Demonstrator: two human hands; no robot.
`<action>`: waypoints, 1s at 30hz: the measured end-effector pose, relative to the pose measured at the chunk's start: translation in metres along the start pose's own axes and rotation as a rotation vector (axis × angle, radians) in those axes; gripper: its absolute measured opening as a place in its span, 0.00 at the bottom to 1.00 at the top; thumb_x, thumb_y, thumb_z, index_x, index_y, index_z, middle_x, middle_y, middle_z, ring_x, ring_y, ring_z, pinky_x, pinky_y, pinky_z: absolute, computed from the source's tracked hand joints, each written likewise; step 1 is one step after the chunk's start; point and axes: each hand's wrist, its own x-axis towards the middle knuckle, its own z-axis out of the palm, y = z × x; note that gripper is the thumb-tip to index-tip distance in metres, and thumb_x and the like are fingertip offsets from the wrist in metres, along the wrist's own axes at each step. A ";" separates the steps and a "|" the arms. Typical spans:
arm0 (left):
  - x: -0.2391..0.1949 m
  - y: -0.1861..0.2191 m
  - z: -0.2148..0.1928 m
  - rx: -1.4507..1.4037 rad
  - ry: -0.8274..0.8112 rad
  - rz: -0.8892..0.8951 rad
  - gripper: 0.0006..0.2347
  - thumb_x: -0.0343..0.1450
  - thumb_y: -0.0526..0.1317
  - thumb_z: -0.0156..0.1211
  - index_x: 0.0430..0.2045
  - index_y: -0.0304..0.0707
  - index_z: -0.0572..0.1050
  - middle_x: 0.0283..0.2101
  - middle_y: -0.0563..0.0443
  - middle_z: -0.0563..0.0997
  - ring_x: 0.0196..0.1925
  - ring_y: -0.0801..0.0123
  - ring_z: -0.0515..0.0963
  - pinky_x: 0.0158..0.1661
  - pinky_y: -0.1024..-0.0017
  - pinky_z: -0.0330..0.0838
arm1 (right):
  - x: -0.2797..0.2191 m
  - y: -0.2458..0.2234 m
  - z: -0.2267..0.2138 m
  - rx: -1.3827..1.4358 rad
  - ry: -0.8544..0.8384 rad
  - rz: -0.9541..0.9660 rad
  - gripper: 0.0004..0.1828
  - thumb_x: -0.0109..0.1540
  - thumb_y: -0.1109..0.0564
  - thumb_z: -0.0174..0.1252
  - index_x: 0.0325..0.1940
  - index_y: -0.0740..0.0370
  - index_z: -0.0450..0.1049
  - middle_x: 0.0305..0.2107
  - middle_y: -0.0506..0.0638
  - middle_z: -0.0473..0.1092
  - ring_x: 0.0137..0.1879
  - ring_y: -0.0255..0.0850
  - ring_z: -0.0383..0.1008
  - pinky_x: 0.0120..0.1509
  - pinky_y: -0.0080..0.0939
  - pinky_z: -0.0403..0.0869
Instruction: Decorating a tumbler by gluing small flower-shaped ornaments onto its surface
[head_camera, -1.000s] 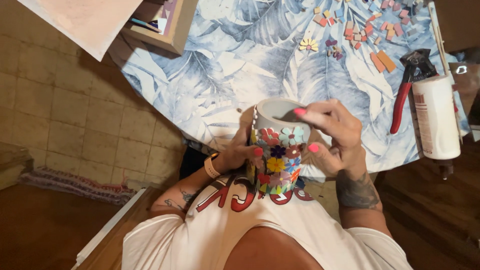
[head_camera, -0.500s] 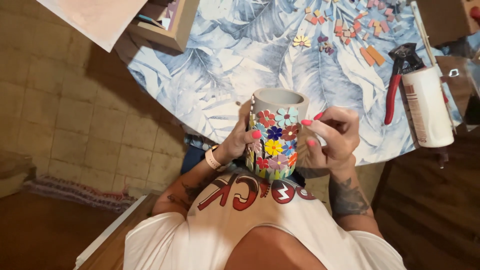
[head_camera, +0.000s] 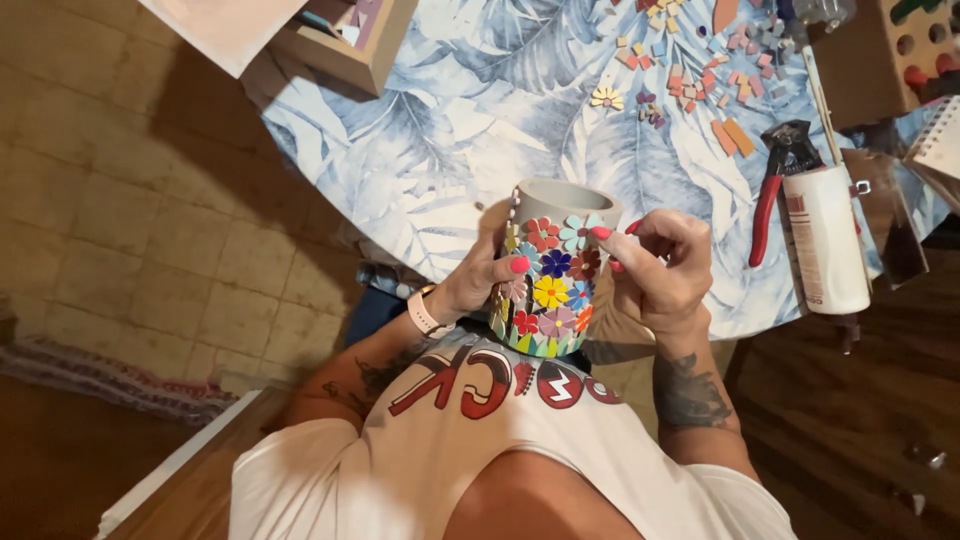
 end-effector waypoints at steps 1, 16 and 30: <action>0.000 0.001 -0.001 0.038 0.019 -0.003 0.39 0.57 0.53 0.56 0.55 0.33 0.42 0.52 0.31 0.52 0.57 0.41 0.50 0.57 0.51 0.42 | 0.001 0.000 0.000 0.002 -0.016 -0.001 0.10 0.58 0.62 0.47 0.33 0.67 0.75 0.25 0.57 0.56 0.15 0.35 0.49 0.15 0.32 0.53; 0.002 0.005 -0.004 -0.018 0.000 -0.020 0.39 0.56 0.53 0.57 0.56 0.34 0.44 0.51 0.33 0.55 0.57 0.43 0.52 0.57 0.49 0.42 | -0.007 0.011 0.004 -0.185 -0.019 -0.140 0.11 0.58 0.59 0.47 0.29 0.63 0.75 0.27 0.55 0.57 0.18 0.38 0.51 0.19 0.35 0.58; 0.003 -0.005 -0.006 -0.091 -0.069 -0.040 0.39 0.56 0.53 0.58 0.55 0.35 0.42 0.49 0.32 0.57 0.54 0.44 0.56 0.55 0.49 0.50 | -0.022 0.009 -0.005 0.036 0.138 0.137 0.15 0.59 0.54 0.45 0.33 0.64 0.74 0.28 0.54 0.54 0.23 0.36 0.50 0.23 0.33 0.58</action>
